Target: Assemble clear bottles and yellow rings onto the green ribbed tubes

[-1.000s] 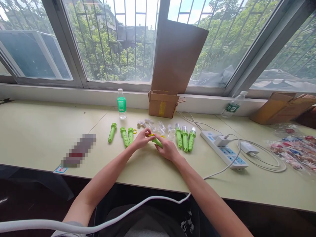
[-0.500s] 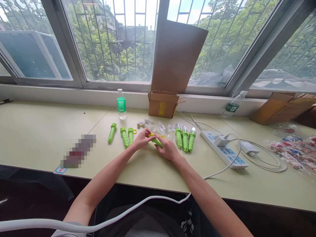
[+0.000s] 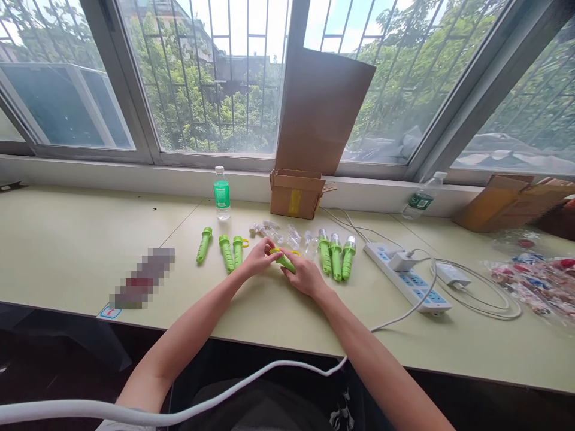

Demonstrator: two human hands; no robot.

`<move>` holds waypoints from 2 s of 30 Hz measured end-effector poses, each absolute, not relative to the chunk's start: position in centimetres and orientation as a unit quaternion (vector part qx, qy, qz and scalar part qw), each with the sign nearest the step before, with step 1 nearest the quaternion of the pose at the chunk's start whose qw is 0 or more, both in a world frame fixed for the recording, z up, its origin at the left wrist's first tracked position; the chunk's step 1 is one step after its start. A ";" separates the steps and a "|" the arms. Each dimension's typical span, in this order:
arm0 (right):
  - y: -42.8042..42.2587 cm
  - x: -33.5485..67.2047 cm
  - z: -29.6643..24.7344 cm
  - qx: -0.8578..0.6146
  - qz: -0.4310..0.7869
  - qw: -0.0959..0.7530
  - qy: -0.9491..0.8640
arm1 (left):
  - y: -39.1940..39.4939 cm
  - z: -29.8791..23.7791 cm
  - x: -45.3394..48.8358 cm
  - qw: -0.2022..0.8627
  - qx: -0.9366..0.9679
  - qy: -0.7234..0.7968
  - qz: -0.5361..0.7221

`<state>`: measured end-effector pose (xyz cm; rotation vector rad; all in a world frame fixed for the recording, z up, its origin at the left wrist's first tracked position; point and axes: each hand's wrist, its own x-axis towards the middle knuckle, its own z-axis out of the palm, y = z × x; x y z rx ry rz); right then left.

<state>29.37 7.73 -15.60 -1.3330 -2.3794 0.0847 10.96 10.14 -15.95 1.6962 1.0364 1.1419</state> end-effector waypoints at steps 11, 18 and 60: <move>7.7 29.4 -15.5 -0.485 0.042 0.199 -0.851 | 10.1 -16.0 10.9 0.400 0.685 0.421 0.440; 7.7 29.4 -15.6 -0.481 0.044 0.207 -0.851 | 10.5 -16.2 10.7 0.396 0.684 0.423 0.444; 8.0 29.6 -16.0 -0.451 0.060 0.291 -0.842 | 10.0 -14.9 9.9 0.476 0.676 0.336 0.451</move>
